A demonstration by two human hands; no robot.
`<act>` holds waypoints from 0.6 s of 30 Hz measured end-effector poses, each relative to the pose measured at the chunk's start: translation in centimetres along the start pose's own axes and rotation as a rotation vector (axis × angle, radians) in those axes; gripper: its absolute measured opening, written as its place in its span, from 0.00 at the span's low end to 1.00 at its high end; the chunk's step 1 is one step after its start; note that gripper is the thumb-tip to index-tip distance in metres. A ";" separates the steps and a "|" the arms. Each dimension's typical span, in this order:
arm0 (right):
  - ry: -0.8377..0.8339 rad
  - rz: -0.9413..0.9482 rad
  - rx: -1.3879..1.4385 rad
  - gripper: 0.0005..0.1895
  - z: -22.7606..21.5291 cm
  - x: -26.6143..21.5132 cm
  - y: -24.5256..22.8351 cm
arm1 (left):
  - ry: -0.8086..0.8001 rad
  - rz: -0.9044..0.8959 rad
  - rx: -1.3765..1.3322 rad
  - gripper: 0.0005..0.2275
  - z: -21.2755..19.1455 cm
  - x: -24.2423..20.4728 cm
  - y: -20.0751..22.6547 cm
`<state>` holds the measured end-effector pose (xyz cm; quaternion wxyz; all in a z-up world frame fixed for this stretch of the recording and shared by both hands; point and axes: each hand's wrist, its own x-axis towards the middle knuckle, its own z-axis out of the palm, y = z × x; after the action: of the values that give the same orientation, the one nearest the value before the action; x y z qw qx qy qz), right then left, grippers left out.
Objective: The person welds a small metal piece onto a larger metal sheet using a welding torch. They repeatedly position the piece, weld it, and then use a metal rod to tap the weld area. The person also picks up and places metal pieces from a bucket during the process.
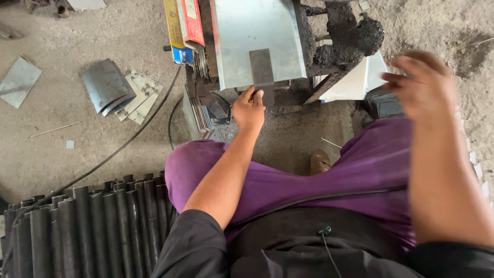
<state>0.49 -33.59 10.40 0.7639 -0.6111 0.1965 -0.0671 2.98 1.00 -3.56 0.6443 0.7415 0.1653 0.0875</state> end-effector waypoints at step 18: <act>0.297 0.771 -0.662 0.23 -30.5 -6.1 12.6 | 0.074 0.163 0.151 0.13 -0.2 0.1 -0.8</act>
<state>-18.46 -56.06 -5.77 0.4631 -0.6869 0.5238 0.1982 2.90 1.30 -4.32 0.5707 0.7953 0.1343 0.1540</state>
